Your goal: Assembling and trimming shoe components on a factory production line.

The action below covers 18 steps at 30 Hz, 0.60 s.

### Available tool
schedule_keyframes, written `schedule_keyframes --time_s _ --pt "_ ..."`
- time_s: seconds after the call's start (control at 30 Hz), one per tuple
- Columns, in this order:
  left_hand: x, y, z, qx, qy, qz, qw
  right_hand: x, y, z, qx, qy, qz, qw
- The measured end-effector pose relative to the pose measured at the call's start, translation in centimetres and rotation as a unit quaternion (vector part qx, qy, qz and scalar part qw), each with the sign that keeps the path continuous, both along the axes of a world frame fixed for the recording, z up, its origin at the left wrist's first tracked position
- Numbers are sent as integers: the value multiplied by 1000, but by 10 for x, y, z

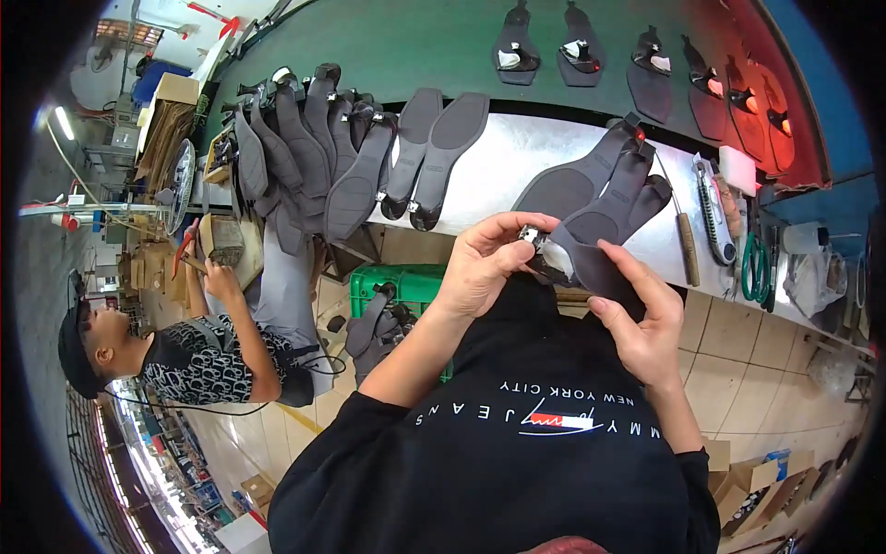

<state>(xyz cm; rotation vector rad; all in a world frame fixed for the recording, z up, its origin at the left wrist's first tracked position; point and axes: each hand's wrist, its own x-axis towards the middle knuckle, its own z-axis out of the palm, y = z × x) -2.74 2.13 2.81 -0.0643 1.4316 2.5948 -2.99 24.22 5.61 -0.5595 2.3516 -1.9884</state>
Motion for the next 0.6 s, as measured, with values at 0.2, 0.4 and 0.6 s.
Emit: schedule_keyframes --time_s 0.2,0.4,0.6 --pt "2 -1 -6 41 -5 -13 999 6 0 -3 1 12 21 1000" --pt "3 1 -7 28 32 -27 999 7 0 -7 -5 -3 36 999" --pt "2 0 -8 37 3 -32 999 5 -1 -7 -12 2 36 999"
